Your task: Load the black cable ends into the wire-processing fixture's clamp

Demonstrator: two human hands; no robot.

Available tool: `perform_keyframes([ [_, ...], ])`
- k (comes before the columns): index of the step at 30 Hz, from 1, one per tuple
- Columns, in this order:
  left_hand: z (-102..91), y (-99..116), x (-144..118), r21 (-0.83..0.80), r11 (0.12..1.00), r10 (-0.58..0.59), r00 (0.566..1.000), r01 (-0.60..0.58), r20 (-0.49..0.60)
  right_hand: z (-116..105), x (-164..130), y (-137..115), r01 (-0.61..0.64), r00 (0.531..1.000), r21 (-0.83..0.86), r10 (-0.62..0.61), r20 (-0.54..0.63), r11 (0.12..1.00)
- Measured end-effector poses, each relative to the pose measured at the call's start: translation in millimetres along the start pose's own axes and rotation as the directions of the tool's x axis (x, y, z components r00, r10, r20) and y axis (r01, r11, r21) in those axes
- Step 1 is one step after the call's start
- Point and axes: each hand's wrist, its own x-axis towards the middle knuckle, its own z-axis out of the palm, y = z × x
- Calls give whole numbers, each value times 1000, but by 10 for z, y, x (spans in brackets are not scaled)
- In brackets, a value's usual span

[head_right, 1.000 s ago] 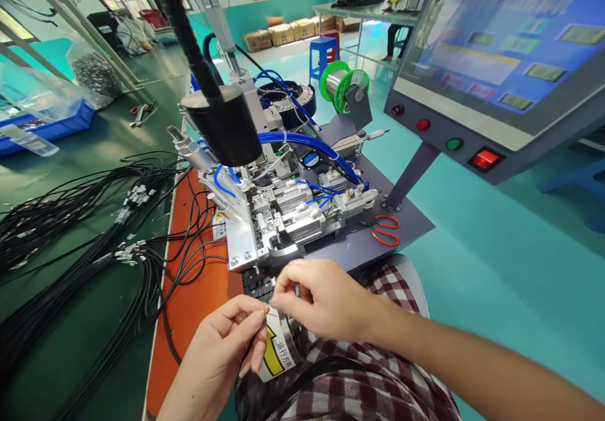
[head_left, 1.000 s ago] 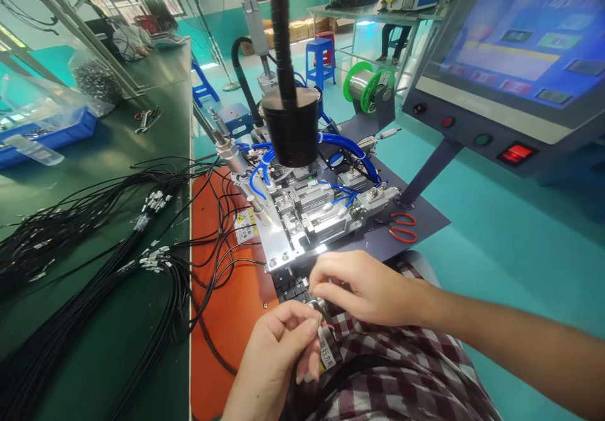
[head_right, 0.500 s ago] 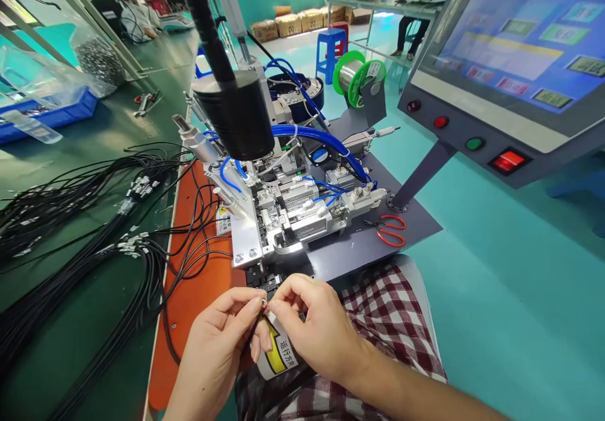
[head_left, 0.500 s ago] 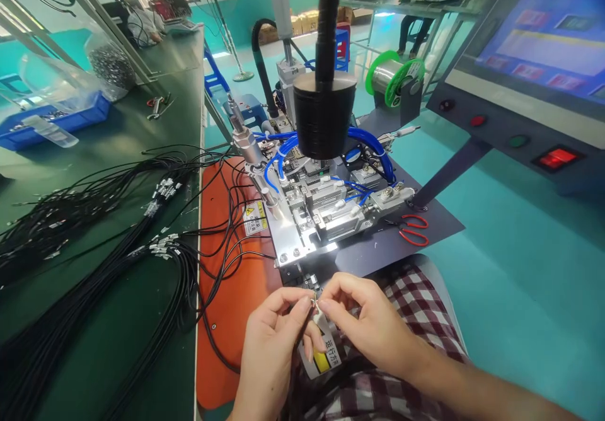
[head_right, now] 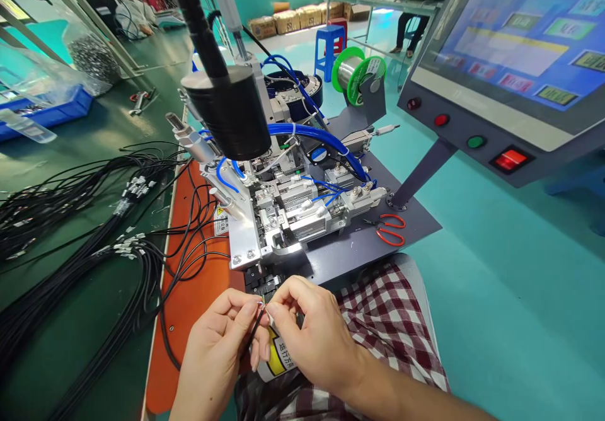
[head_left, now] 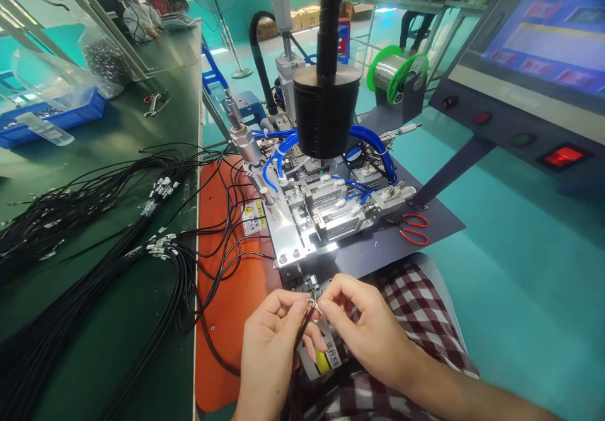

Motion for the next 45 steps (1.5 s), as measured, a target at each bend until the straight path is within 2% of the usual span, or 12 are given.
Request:
perform_keyframes([
  [7,20,-69,-36,-33,999,33,999,-33,-16,56,-4,38,-127,991,145,119,61,981],
  [13,-21,85,35,-51,993,-101,988,107,114,34,10,89,-168,983,288,139,117,943],
  [16,-9,198,56,-72,981,-168,978,178,127,4,-4,75,-155,985,268,129,110,951],
  [20,-9,202,69,49,975,-221,968,217,114,-10,-48,103,-68,998,178,65,23,982],
  [23,0,156,43,92,981,-177,983,172,49,-52,-52,139,-22,1000,172,23,-2,985],
  [27,52,181,-36,137,987,-82,996,84,-21,-205,43,142,-109,991,334,76,112,936],
  [31,80,238,-94,142,989,-38,999,38,-3,-320,177,61,-198,963,493,73,261,847],
  [36,33,240,-97,78,996,-43,998,40,44,-252,226,-12,-241,918,590,-17,396,770],
  [40,-7,232,-79,12,999,-53,997,52,64,-181,217,35,-208,919,647,-81,387,734],
  [45,-40,225,-69,-8,999,-51,993,52,108,-169,236,78,-171,921,652,-116,372,738],
])
